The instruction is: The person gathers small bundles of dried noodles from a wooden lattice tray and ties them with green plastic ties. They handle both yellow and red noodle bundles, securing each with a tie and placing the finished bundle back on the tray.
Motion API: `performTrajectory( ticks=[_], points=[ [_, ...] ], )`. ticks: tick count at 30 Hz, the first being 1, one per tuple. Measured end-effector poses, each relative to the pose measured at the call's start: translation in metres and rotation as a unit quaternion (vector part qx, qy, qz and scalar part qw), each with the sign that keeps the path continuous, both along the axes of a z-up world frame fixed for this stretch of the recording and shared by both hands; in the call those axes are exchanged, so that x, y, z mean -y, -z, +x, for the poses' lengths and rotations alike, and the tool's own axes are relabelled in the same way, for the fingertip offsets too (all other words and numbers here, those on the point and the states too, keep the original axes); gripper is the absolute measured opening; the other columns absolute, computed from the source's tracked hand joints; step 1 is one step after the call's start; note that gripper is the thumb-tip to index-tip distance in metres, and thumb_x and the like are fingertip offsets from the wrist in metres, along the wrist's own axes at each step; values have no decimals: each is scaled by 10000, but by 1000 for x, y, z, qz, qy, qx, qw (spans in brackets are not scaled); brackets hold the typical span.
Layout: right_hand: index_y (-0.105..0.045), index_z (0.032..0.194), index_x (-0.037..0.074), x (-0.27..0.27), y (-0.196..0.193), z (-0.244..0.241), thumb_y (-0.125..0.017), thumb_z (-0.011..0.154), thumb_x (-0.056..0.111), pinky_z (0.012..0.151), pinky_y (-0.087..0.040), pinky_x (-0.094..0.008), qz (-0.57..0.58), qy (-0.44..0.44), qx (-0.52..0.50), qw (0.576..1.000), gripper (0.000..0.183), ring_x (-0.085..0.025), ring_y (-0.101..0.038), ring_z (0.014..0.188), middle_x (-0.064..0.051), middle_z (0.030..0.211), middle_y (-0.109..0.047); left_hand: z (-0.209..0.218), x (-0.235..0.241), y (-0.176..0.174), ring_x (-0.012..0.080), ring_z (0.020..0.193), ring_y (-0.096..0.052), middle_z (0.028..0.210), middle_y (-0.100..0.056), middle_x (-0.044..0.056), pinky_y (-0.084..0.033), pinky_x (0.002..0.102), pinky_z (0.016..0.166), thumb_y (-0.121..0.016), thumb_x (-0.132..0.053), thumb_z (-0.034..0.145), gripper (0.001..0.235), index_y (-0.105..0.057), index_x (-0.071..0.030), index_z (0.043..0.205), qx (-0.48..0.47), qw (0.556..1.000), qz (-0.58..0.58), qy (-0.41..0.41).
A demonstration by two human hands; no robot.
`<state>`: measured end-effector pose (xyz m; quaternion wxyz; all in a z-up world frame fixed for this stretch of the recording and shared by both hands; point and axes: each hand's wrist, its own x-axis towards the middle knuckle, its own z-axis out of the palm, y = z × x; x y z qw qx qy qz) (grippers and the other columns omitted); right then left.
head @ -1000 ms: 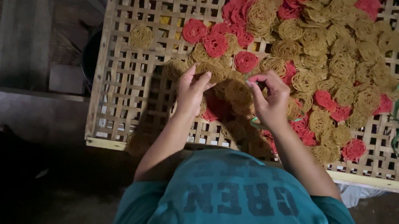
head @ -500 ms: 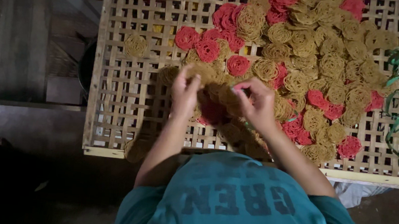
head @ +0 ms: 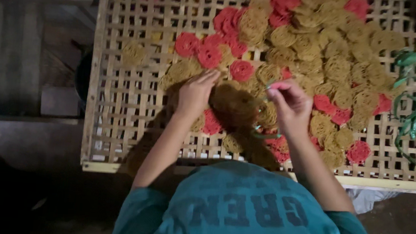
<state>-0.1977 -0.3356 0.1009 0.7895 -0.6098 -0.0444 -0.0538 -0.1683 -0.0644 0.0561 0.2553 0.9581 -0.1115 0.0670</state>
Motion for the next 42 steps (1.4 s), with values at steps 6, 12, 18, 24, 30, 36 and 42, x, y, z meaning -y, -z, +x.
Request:
performTrajectory(
  ticks=[6, 12, 18, 24, 30, 36, 42],
  points=[
    [-746, 1007, -4, -23, -14, -2, -724, 937, -26, 761, -498, -275, -214, -28, 27, 976, 77, -135, -627, 867, -63, 962, -679, -18, 7, 3, 96, 808, -638, 940, -642, 49, -630, 295, 781, -635, -187, 1081, 335, -678, 41, 1324, -192, 817, -540, -69],
    [-748, 1009, -3, -43, -31, 1, -736, 907, -23, 790, -538, -295, -274, -33, 111, 955, 104, -180, -703, 879, -100, 955, -742, -49, 25, -26, 61, 856, -645, 1024, -713, 50, -619, 267, 760, -651, -171, 1014, 379, -646, 82, 1298, -164, 837, -518, -69],
    [-739, 992, -2, -50, -41, 1, -760, 867, -36, 795, -572, -333, -334, -17, 145, 931, 131, -235, -731, 893, -124, 961, -732, -56, 39, -56, 70, 892, -667, 1053, -748, 85, -604, 253, 763, -694, -127, 987, 379, -642, 107, 1281, -132, 873, -462, -78],
    [-728, 1019, -3, -53, -38, -3, -765, 810, -45, 753, -591, -354, -394, 12, 174, 903, 216, -279, -731, 887, -136, 977, -708, -63, 48, -71, 45, 926, -654, 1047, -769, 79, -580, 229, 776, -709, -121, 982, 376, -643, 93, 1285, -102, 900, -423, -40],
    [-740, 1143, -14, -57, -33, -8, -727, 821, -105, 782, -590, -367, -397, 17, 219, 891, 334, -310, -724, 935, -163, 1051, -700, -60, 44, -70, 101, 761, -591, 865, -712, 171, -519, 275, 687, -627, -117, 1013, 384, -641, 58, 1355, -146, 927, -335, -87],
    [-736, 1118, 68, -58, -23, -5, -761, 842, -71, 787, -623, -318, -349, 28, 175, 920, 310, -229, -750, 921, -114, 1027, -728, -56, 40, -48, 122, 1010, -731, 1108, -767, 160, -574, 287, 886, -632, -89, 1003, 312, -649, 76, 1268, -57, 929, -361, -54],
    [-680, 1272, 49, -58, -28, -6, -733, 853, -95, 783, -608, -335, -357, 16, 193, 914, 447, -233, -722, 904, -109, 1017, -709, -55, 44, -28, 132, 993, -696, 1084, -766, 122, -555, 295, 903, -644, 17, 960, 243, -695, 73, 1191, -77, 882, -463, -52]
  ],
)
